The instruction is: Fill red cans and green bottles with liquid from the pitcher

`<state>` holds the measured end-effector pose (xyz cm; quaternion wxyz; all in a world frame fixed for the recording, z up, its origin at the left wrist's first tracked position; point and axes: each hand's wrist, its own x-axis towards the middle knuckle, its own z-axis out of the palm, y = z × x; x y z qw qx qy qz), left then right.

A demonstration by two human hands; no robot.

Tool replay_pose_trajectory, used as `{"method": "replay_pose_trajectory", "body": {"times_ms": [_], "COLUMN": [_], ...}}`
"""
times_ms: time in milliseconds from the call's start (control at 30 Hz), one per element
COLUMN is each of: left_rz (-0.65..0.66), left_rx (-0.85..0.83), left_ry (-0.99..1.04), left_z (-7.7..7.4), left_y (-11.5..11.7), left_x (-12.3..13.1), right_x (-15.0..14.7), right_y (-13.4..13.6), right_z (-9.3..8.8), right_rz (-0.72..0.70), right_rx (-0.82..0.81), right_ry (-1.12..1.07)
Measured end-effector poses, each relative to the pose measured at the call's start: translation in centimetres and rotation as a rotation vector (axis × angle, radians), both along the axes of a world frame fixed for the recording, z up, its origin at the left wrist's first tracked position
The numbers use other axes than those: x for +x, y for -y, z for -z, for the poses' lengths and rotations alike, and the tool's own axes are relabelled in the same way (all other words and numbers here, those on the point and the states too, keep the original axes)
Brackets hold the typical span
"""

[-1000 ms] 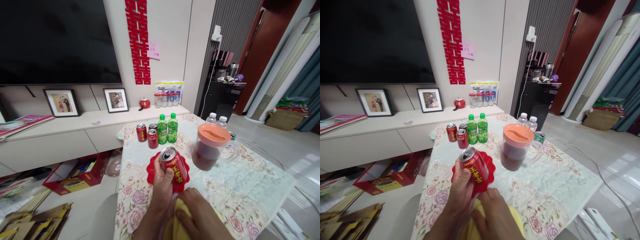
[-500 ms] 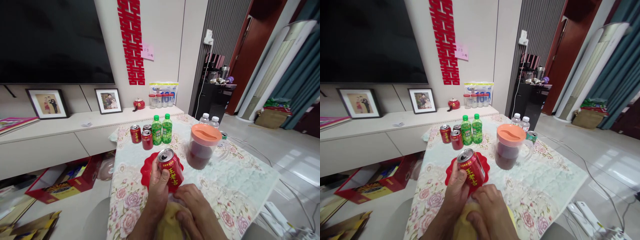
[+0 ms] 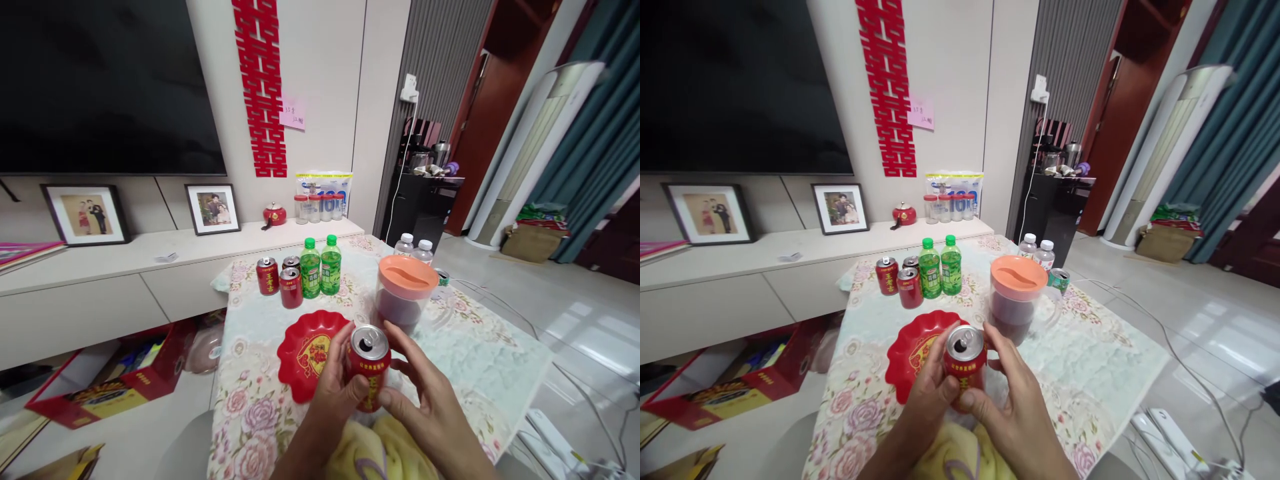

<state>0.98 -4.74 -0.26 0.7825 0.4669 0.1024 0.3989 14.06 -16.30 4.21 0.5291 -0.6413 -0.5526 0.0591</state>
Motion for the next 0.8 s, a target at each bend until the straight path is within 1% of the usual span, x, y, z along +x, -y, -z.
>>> {"method": "replay_pose_trajectory", "body": {"times_ms": [67,167,267,367,467,567,633,700,800], "left_rz": [0.041,0.076,0.108,0.183,0.246,0.220,0.219,0.251,0.287], "left_rx": [0.020,0.011,-0.005,0.003,0.034,0.044,0.052,0.063,0.048], "left_ry": [0.004,-0.028,-0.051,-0.028,-0.010,-0.006,-0.039,-0.063,-0.032], "left_z": [-0.1,-0.1,0.0,0.1,0.7,1.6,2.1,2.4,2.7], "left_y": [0.1,0.3,0.6,0.9,0.9,1.0,1.1,1.2,1.6], "left_x": [0.0,0.2,0.4,0.5,0.7,0.9,1.0,1.0,1.1], "right_x": [0.3,0.6,0.5,0.3,0.1,0.1,0.2,0.2,0.3], "right_y": [0.1,0.1,-0.1,-0.2,0.1,0.6,0.9,1.1,1.2], "right_z": [-0.9,-2.9,-4.7,-6.0,-6.6,-6.9,-7.2,-7.5,-8.1], "right_rz": [-0.001,0.014,0.007,-0.015,-0.022,-0.027,-0.033,-0.034,-0.028], "right_rx": [-0.087,-0.222,-0.293,-0.390,-0.475,-0.513,-0.542,-0.587,-0.681], "right_ry": [-0.025,-0.024,0.046,0.121,0.170,0.171,0.160,0.164,0.206]}}
